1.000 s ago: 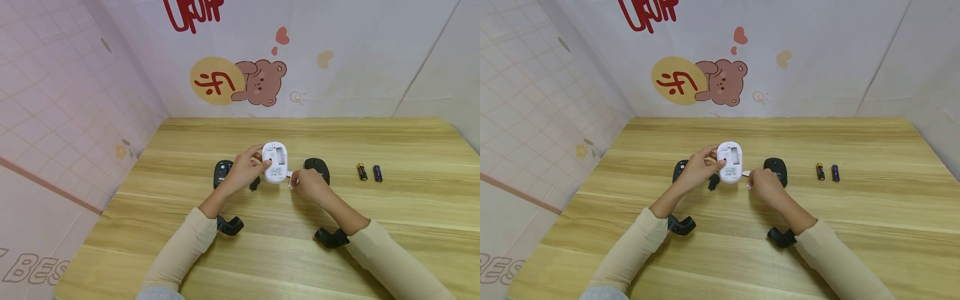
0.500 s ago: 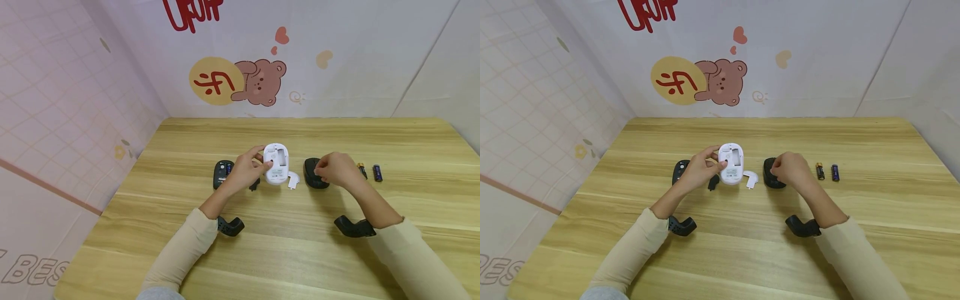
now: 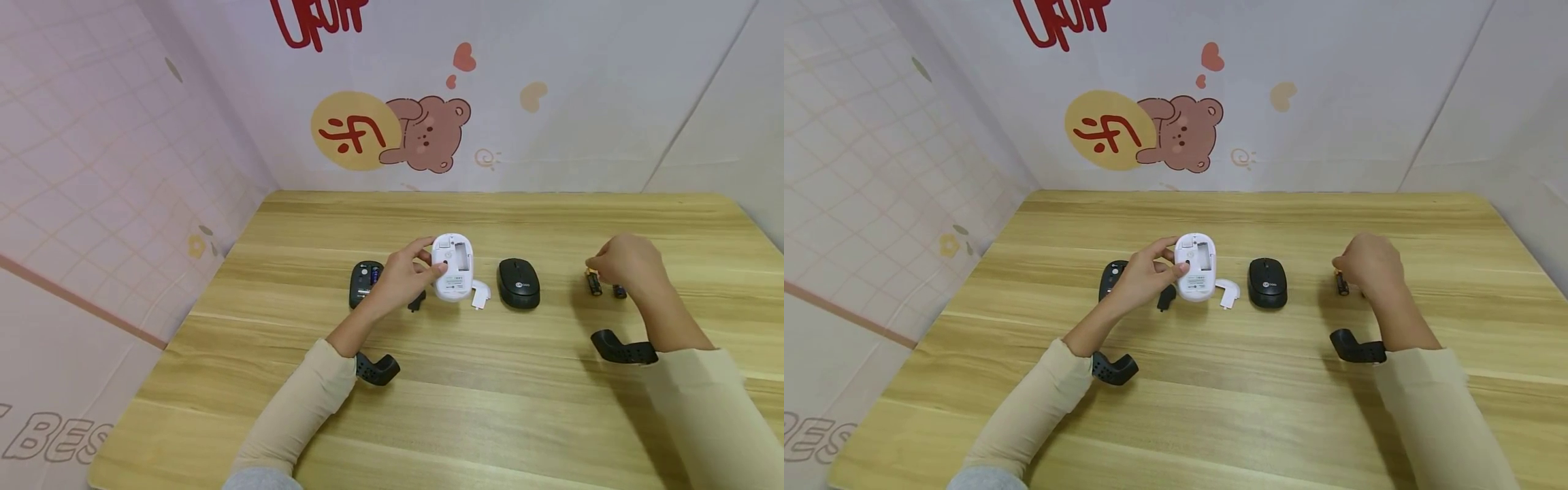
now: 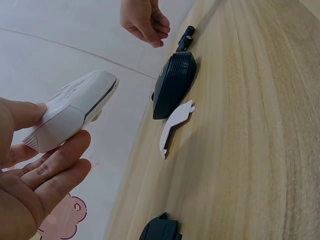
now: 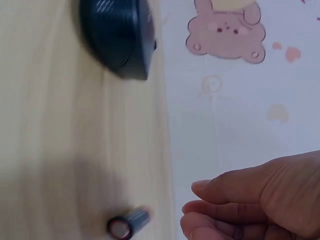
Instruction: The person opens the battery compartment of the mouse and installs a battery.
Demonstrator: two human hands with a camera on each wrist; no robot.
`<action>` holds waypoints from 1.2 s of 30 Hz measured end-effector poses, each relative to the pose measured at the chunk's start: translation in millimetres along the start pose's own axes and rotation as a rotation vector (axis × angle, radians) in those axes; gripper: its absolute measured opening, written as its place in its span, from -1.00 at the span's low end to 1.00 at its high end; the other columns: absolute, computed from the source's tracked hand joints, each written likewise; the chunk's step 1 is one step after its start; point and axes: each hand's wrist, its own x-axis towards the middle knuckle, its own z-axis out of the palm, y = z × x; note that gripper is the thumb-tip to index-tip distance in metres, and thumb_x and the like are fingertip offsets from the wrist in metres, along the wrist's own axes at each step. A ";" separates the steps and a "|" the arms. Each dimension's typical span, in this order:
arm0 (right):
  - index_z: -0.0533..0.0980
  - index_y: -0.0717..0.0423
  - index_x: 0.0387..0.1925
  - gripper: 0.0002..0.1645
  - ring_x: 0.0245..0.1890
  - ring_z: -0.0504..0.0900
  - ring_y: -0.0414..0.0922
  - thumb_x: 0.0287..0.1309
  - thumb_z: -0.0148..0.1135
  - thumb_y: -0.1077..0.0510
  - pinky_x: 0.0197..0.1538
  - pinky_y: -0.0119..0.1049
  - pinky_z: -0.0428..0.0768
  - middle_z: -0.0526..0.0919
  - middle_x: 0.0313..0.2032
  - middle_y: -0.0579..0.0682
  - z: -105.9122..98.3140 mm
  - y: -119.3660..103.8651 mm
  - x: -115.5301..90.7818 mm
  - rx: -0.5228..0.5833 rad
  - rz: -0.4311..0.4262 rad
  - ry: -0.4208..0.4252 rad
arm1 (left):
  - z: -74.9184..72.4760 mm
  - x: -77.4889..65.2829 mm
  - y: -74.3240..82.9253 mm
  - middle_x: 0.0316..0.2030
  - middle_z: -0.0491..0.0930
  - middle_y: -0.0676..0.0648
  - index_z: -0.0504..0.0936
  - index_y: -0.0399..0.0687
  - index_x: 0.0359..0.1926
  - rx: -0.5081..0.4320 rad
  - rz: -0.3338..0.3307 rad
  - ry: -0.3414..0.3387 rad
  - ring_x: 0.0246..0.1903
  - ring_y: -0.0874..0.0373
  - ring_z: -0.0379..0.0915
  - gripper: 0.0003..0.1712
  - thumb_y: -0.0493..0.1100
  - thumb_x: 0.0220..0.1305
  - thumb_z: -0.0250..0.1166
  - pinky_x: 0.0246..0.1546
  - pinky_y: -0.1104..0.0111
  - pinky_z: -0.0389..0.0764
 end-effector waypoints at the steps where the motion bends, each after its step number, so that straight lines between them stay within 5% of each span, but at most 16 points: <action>1: 0.62 0.28 -0.58 -0.61 -0.61 0.47 -0.05 0.20 0.05 0.12 -0.52 -0.18 0.43 0.54 -0.74 -0.11 0.6 2.5 0.2 -0.004 0.006 -0.006 | 0.0 -0.1 -0.1 -0.24 0.49 -0.17 0.30 -0.16 0.28 0.001 0.002 -0.001 -0.43 0.13 0.56 -0.41 -0.19 0.24 0.24 -0.56 0.44 0.47; 10: 0.40 0.07 -0.93 -0.41 -0.79 0.27 -0.16 0.19 0.11 0.02 -0.69 -0.36 0.23 0.31 -0.88 -0.11 12.5 11.4 -0.6 0.008 0.055 0.010 | 0.6 0.5 -1.5 -0.24 0.49 -0.15 0.30 -0.15 0.28 0.018 -0.008 -0.001 -0.37 0.00 0.58 -0.40 -0.17 0.24 0.24 -0.56 0.44 0.46; 17: 0.39 0.05 -0.91 -0.37 -0.77 0.28 -0.14 0.21 0.06 -0.12 -0.67 -0.35 0.22 0.31 -0.86 -0.11 12.4 16.9 0.6 0.022 0.101 -0.038 | 1.3 1.5 -2.0 -0.24 0.48 -0.13 0.30 -0.15 0.28 0.019 -0.016 -0.003 -0.35 -0.05 0.57 -0.39 -0.17 0.24 0.25 -0.55 0.45 0.46; 26: 0.35 0.06 -0.89 -0.37 -0.71 0.31 -0.09 0.15 0.09 -0.20 -0.62 -0.26 0.28 0.31 -0.82 -0.08 20.0 20.7 6.4 0.024 0.136 -0.035 | 2.5 1.4 -0.4 -0.25 0.49 -0.11 0.30 -0.14 0.28 0.036 -0.018 -0.004 -0.43 0.19 0.56 -0.39 -0.17 0.24 0.25 -0.55 0.44 0.46; 36: 0.38 0.11 -0.86 -0.39 -0.71 0.31 -0.09 0.17 0.08 -0.15 -0.62 -0.29 0.31 0.31 -0.80 -0.06 22.9 18.4 5.7 0.028 0.152 -0.031 | 4.5 1.0 1.2 -0.25 0.49 -0.13 0.29 -0.14 0.29 0.029 -0.037 -0.011 -0.37 0.07 0.58 -0.38 -0.18 0.24 0.25 -0.55 0.45 0.46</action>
